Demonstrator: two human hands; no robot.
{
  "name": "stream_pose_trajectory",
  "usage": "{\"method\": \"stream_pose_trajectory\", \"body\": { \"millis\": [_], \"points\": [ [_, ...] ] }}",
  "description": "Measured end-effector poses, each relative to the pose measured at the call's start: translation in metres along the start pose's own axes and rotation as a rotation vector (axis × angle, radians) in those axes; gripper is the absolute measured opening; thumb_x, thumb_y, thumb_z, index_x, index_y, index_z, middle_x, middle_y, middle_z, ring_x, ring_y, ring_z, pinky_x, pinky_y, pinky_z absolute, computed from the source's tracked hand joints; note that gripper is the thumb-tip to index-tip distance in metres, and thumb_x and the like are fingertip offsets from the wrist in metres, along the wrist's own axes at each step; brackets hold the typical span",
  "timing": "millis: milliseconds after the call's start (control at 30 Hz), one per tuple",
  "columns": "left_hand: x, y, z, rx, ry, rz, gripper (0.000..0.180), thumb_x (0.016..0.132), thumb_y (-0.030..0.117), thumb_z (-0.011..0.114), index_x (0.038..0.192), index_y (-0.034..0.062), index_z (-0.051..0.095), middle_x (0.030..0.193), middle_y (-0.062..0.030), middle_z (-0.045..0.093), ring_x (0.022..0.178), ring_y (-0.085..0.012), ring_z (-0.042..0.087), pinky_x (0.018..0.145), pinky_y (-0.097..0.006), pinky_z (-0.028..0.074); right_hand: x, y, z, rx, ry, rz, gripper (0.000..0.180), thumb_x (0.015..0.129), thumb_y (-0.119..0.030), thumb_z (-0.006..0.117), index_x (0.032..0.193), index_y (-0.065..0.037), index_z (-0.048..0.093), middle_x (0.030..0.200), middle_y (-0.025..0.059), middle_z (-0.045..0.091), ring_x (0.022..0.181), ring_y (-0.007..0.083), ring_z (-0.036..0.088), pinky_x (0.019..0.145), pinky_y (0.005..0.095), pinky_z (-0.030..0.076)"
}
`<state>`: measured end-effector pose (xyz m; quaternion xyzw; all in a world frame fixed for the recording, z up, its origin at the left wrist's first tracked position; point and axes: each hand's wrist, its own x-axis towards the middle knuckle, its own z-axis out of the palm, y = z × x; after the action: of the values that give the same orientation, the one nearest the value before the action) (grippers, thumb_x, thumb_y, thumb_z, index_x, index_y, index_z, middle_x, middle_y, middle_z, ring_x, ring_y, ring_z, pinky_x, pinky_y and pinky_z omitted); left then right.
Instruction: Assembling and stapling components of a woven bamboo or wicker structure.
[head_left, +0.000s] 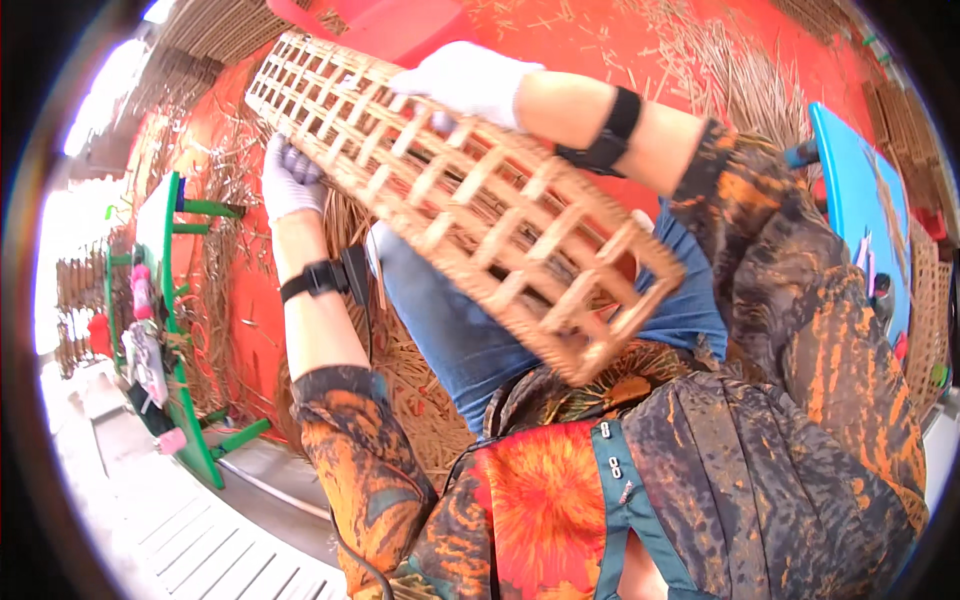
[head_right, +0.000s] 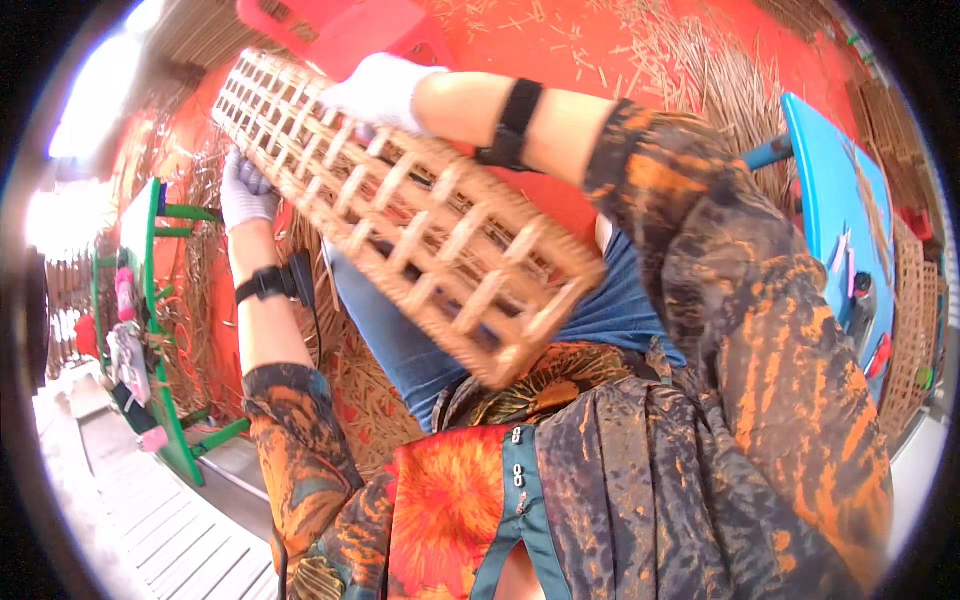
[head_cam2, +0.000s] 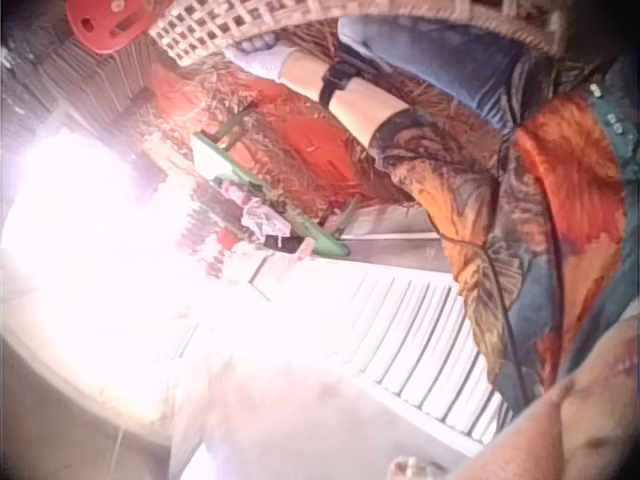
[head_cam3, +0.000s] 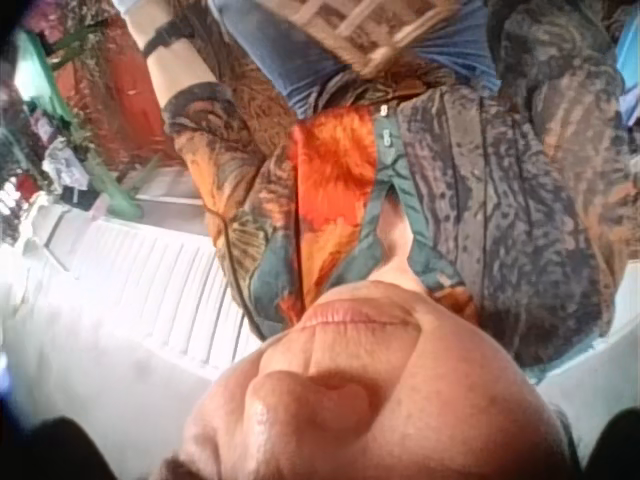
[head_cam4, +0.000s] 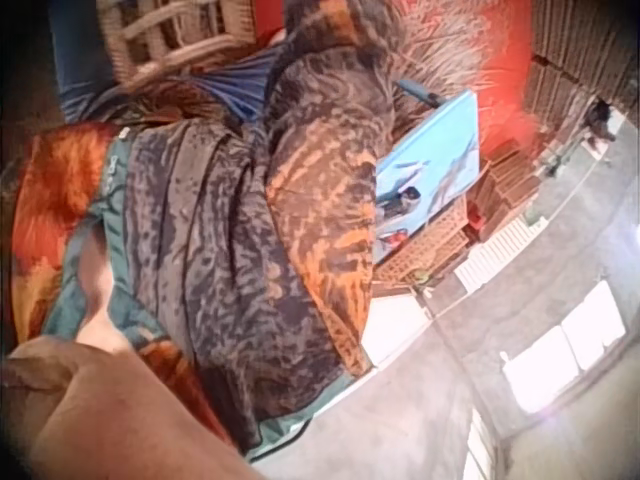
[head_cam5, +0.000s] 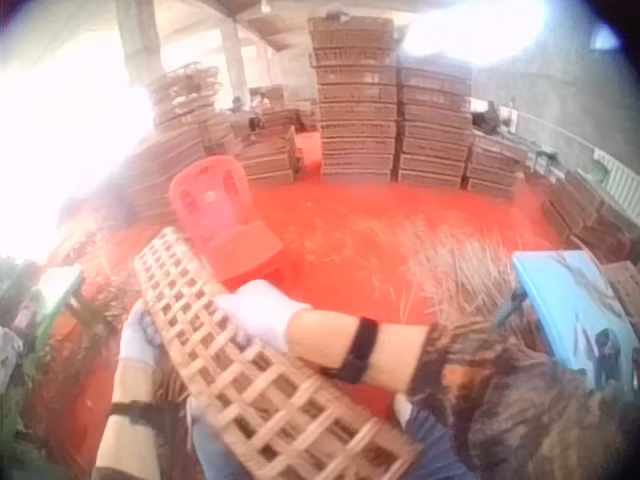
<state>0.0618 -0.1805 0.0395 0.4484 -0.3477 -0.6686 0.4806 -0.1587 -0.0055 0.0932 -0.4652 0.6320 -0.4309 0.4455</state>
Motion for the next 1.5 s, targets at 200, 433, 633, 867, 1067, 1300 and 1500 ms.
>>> {"method": "stream_pose_trajectory", "body": {
  "millis": [200,433,633,867,1067,1300,1500],
  "points": [
    [0.057,0.019,-0.013,0.320,-0.058,0.190,0.057,0.095,0.035,0.065,0.137,-0.0010,0.054,0.134,-0.0152,0.061,0.121,-0.0277,0.059,0.108,-0.039,0.043,0.001,0.009,0.049,0.294,0.080,-0.028,0.042,0.089,-0.037,0.062,0.103,0.003,0.069,0.074,0.0127,0.070,0.070,0.0207,0.069,0.068,0.0369,0.054],
    [0.039,0.112,-0.105,0.442,-0.027,0.009,0.054,0.094,0.040,0.069,0.133,0.0037,0.060,0.123,-0.0122,0.067,0.109,-0.0269,0.065,0.095,-0.037,0.052,-0.065,-0.045,0.157,0.700,0.301,-0.031,0.031,0.092,-0.026,0.058,0.105,0.002,0.056,0.081,0.0257,0.065,0.076,0.0440,0.065,0.069,0.0476,0.053],
    [-0.067,0.184,-0.138,0.598,0.160,-0.090,0.037,0.099,0.032,0.061,0.125,0.0042,0.062,0.112,-0.0120,0.069,0.098,-0.0246,0.068,0.085,-0.040,0.058,-0.134,-0.105,0.178,0.870,0.031,0.052,0.055,0.093,-0.016,0.057,0.140,0.002,0.034,0.097,0.0329,0.064,0.088,0.0498,0.065,0.075,0.0531,0.053],
    [-0.158,0.250,-0.144,0.836,0.336,-0.123,0.037,0.099,0.031,0.060,0.124,0.0043,0.062,0.112,-0.0121,0.068,0.098,-0.0248,0.067,0.084,-0.041,0.058,-0.166,-0.135,0.190,1.111,0.134,-0.217,0.071,0.092,-0.017,0.062,0.145,0.013,0.024,0.106,0.0329,0.060,0.096,0.0453,0.063,0.079,0.0478,0.053],
    [-0.167,0.273,-0.136,0.931,0.405,-0.185,0.036,0.100,0.031,0.059,0.124,0.0044,0.061,0.111,-0.0123,0.068,0.097,-0.0249,0.067,0.083,-0.041,0.058,-0.131,-0.121,0.189,1.079,-0.052,-0.308,0.048,0.090,-0.021,0.067,0.124,0.004,0.044,0.088,0.0203,0.062,0.080,0.0385,0.065,0.066,0.0456,0.053],
    [-0.160,0.283,-0.135,0.990,0.409,-0.221,0.035,0.100,0.031,0.058,0.123,0.0045,0.061,0.111,-0.0125,0.068,0.097,-0.0251,0.067,0.082,-0.042,0.058,-0.015,-0.057,0.223,0.457,0.267,-0.344,0.014,0.094,-0.021,0.058,0.098,-0.010,0.067,0.090,0.0103,0.064,0.083,0.0346,0.065,0.074,0.0450,0.055],
    [-0.154,0.288,-0.132,1.020,0.396,-0.234,0.035,0.101,0.031,0.057,0.123,0.0046,0.061,0.111,-0.0127,0.067,0.096,-0.0252,0.067,0.082,-0.043,0.059,0.022,-0.058,0.230,0.349,0.289,-0.398,0.023,0.092,-0.021,0.059,0.109,-0.011,0.071,0.100,0.0083,0.067,0.094,0.0303,0.065,0.087,0.0437,0.054]
  ]
}}
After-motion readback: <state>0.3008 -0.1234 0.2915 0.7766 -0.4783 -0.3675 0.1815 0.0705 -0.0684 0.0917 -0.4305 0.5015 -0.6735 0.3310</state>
